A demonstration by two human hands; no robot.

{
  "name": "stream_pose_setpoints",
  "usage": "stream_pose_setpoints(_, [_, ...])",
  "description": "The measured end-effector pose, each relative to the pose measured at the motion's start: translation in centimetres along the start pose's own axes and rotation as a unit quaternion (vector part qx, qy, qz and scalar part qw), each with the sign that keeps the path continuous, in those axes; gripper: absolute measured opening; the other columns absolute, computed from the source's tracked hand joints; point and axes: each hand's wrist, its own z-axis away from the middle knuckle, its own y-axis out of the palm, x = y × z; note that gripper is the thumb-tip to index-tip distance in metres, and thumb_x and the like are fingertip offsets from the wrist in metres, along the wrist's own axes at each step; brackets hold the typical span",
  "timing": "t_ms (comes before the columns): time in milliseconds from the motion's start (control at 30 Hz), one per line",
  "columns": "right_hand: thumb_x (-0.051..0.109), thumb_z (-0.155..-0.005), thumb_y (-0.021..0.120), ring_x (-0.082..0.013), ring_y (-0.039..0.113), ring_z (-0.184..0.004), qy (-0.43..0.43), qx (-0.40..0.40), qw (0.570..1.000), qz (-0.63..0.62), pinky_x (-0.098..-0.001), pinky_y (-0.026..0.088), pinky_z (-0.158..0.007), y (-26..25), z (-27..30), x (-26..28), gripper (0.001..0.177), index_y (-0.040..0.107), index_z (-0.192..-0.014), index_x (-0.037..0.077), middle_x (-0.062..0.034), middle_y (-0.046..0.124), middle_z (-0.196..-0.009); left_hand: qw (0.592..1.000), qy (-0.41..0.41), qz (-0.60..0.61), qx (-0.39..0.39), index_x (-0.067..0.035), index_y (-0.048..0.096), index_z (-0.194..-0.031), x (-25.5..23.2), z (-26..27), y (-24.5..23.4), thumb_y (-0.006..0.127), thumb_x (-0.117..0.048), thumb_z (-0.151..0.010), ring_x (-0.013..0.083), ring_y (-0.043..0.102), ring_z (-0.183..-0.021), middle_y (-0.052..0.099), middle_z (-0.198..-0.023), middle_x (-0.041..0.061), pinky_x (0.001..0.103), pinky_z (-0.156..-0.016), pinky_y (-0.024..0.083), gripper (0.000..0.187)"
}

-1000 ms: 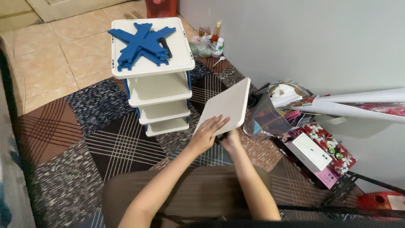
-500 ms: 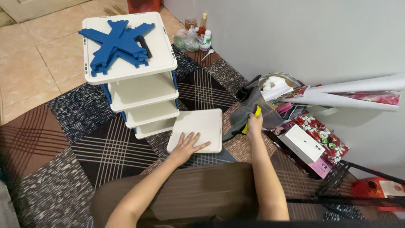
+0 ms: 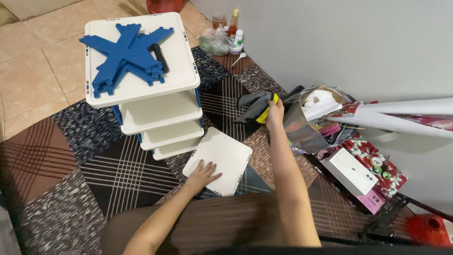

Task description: The person wipes blue plastic connectors and white shelves with a cloth, then uses a screwdriver to attach the connectors to the shelves, assembling a small plastic shelving unit.

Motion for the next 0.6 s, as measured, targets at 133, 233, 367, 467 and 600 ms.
stream_pose_setpoints(133, [0.008, -0.096, 0.063, -0.0218, 0.066, -0.098, -0.035, 0.023, 0.982, 0.186, -0.0340, 0.052, -0.087, 0.2, 0.9, -3.6, 0.028, 0.067, -0.118, -0.007, -0.0121, 0.074, -0.110, 0.995, -0.084, -0.047, 0.020, -0.025, 0.010, -0.163, 1.9, -1.0, 0.4, 0.058, -0.023, -0.095, 0.0334, 0.018, -0.153, 0.020, -0.166, 0.015, 0.061, -0.121, 0.011, 0.082])
stream_pose_setpoints(233, [0.021, -0.089, 0.070, -0.0270, 0.057, -0.110, 0.094, 0.021, 0.909, 0.406, -0.0386, 0.047, -0.094, -1.0, 4.1, -6.5, 0.051, 0.051, -0.128, -0.004, -0.0160, 0.060, -0.123, 0.988, -0.112, 0.075, 0.078, -0.023, 0.005, -0.162, 3.3, -2.3, 0.4, 0.061, -0.033, -0.093, 0.0357, 0.011, -0.153, 0.012, -0.166, 0.018, 0.059, -0.122, 0.008, 0.089])
stream_pose_setpoints(367, [0.038, -0.080, 0.079, -0.0339, 0.043, -0.127, 0.218, -0.002, 0.776, 0.592, -0.0447, 0.040, -0.104, -2.1, 7.9, -9.5, 0.089, 0.029, -0.142, -0.001, -0.0211, 0.041, -0.140, 0.946, -0.194, 0.258, 0.040, -0.019, -0.001, -0.161, 4.7, -6.6, 0.7, 0.066, -0.046, -0.090, 0.0386, 0.002, -0.154, 0.002, -0.166, 0.022, 0.056, -0.123, 0.004, 0.102])
stream_pose_setpoints(467, [0.051, -0.073, 0.086, -0.0391, 0.034, -0.139, 0.292, -0.013, 0.707, 0.644, -0.0492, 0.036, -0.112, -2.3, 9.0, -10.7, 0.119, 0.012, -0.152, 0.002, -0.0249, 0.027, -0.152, 0.916, -0.270, 0.296, -0.007, -0.016, -0.006, -0.161, 5.4, -10.3, 1.4, 0.069, -0.056, -0.088, 0.0408, -0.004, -0.154, -0.006, -0.166, 0.026, 0.054, -0.123, 0.001, 0.112])
stream_pose_setpoints(600, [0.056, -0.062, 0.095, -0.0393, 0.034, -0.145, 0.359, 0.021, 0.673, 0.647, -0.0475, 0.040, -0.113, -2.8, 9.3, -11.2, 0.140, 0.008, -0.156, -0.001, -0.0254, 0.029, -0.155, 0.896, -0.345, 0.272, -0.064, -0.006, -0.004, -0.161, 5.3, -14.0, 2.2, 0.075, -0.043, -0.086, 0.0490, 0.005, -0.152, 0.004, -0.162, 0.037, 0.056, -0.122, 0.007, 0.115])
